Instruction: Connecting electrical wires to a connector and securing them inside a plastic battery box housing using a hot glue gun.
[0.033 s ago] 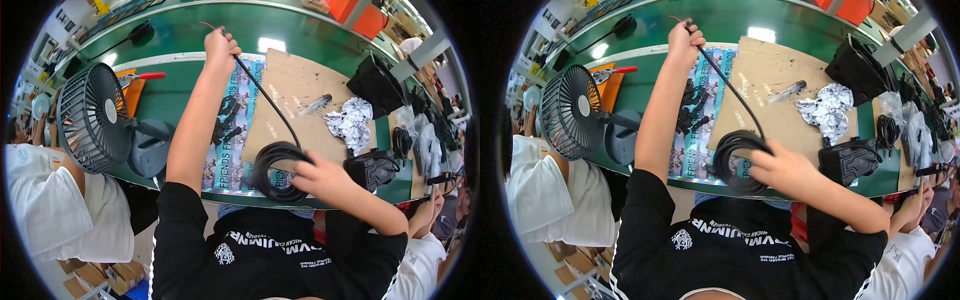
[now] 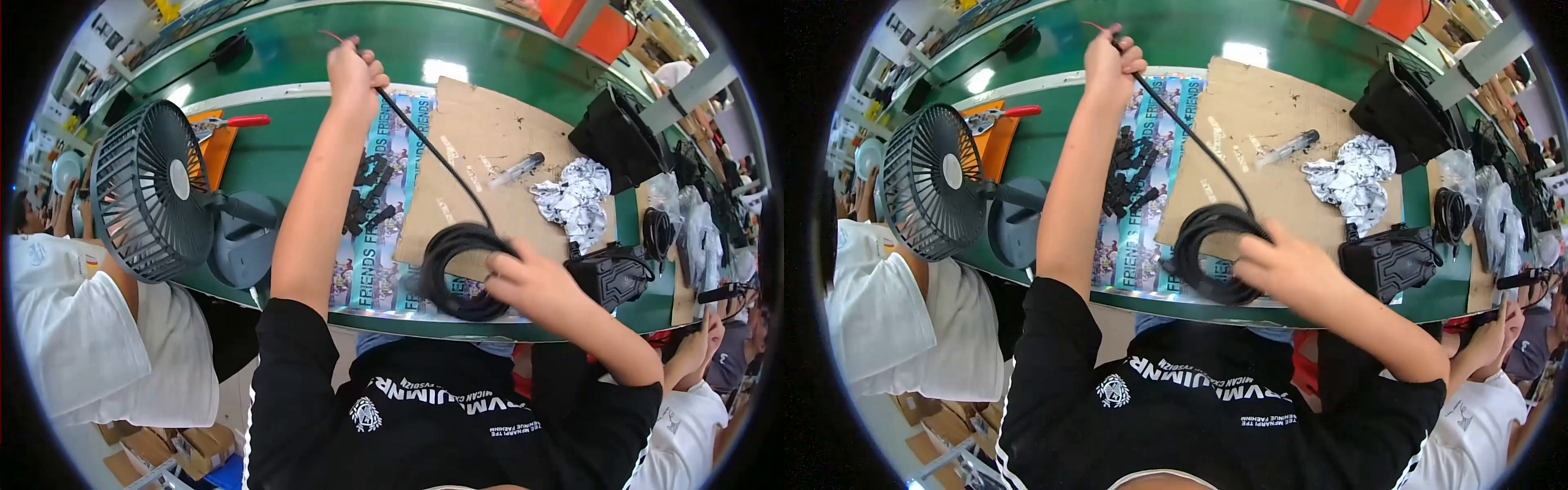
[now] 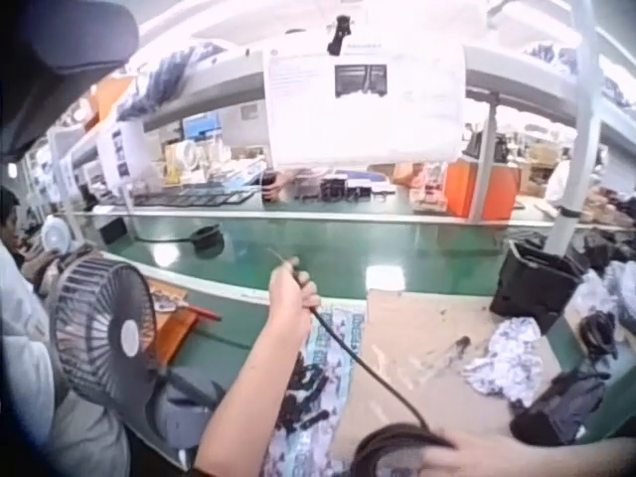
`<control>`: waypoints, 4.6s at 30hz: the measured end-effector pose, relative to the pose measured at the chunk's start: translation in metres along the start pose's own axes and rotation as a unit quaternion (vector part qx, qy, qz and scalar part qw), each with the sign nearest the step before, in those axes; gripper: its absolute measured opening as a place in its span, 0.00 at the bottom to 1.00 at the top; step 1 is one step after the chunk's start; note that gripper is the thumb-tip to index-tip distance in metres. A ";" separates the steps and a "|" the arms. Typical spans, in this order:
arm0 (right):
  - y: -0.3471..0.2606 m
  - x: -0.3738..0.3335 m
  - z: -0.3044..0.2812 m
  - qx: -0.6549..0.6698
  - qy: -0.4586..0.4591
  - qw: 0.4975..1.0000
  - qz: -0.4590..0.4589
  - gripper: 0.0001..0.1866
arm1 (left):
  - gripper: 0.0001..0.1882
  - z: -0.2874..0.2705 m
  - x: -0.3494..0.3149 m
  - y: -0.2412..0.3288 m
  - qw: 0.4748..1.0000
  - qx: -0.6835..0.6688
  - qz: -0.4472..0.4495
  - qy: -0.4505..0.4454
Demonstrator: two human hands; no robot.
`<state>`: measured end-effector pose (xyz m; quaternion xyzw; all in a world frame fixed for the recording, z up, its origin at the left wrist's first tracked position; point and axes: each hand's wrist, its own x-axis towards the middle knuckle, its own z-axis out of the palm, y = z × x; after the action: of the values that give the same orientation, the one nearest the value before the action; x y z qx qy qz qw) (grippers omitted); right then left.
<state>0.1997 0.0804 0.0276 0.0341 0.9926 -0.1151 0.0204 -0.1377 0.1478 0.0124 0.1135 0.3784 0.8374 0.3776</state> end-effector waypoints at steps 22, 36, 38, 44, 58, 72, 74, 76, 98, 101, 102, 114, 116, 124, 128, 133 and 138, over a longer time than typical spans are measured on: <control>0.028 0.132 0.030 0.106 0.200 0.974 -0.030 0.09 | 0.12 0.036 -0.111 0.025 0.890 0.275 0.139 -0.337; 0.046 0.052 -0.070 0.559 0.385 0.734 0.028 0.06 | 0.09 0.037 -0.147 0.015 0.779 0.362 0.113 -0.500; 0.048 0.055 -0.063 0.574 0.406 0.711 0.019 0.06 | 0.09 0.038 -0.147 0.013 0.795 0.359 0.093 -0.480; 0.044 0.054 -0.064 0.580 0.405 0.707 -0.019 0.04 | 0.09 0.035 -0.148 0.013 0.779 0.406 0.095 -0.469; 0.040 0.042 -0.072 0.380 0.456 0.802 0.073 0.06 | 0.08 0.037 -0.150 0.010 0.757 0.401 0.159 -0.490; 0.045 0.034 -0.075 0.246 0.462 0.851 0.041 0.07 | 0.07 0.037 -0.150 0.010 0.763 0.413 0.142 -0.476; 0.048 0.032 -0.077 0.246 0.454 0.855 0.048 0.07 | 0.07 0.039 -0.148 0.008 0.766 0.411 0.134 -0.476; 0.050 0.033 -0.078 0.252 0.443 0.859 0.049 0.07 | 0.07 0.037 -0.146 0.007 0.758 0.417 0.154 -0.477; 0.092 0.037 -0.067 0.606 0.229 0.761 0.017 0.09 | 0.08 0.033 -0.130 -0.003 0.657 0.497 0.217 -0.524; 0.091 0.041 -0.067 0.662 0.203 0.721 0.003 0.08 | 0.08 0.037 -0.131 -0.004 0.662 0.489 0.221 -0.524; 0.092 0.042 -0.066 0.665 0.203 0.719 0.006 0.08 | 0.08 0.038 -0.131 -0.005 0.663 0.489 0.216 -0.525; 0.090 0.052 -0.044 0.524 0.288 0.801 -0.044 0.07 | 0.22 0.032 -0.142 -0.013 0.817 0.386 0.132 -0.407; 0.091 0.053 -0.044 0.559 0.310 0.768 -0.039 0.12 | 0.24 0.032 -0.138 -0.017 0.823 0.372 0.135 -0.409; 0.093 0.058 -0.045 0.590 0.310 0.744 0.040 0.07 | 0.14 0.033 -0.129 -0.007 0.698 0.515 0.295 -0.400; 0.093 0.060 -0.041 0.467 0.335 0.818 0.018 0.05 | 0.12 0.030 -0.131 -0.006 0.786 0.456 0.191 -0.372; 0.087 0.058 -0.039 0.533 0.301 0.790 0.014 0.06 | 0.08 0.024 -0.120 0.002 0.849 0.294 -0.087 -0.429; 0.088 0.061 -0.036 0.521 0.323 0.790 0.002 0.07 | 0.05 0.025 -0.119 0.006 0.811 0.344 -0.135 -0.453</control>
<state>0.1442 0.1779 0.0398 0.0772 0.7304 -0.5975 -0.3218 -0.0472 0.0734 0.0451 0.5501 0.4396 0.4469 0.5518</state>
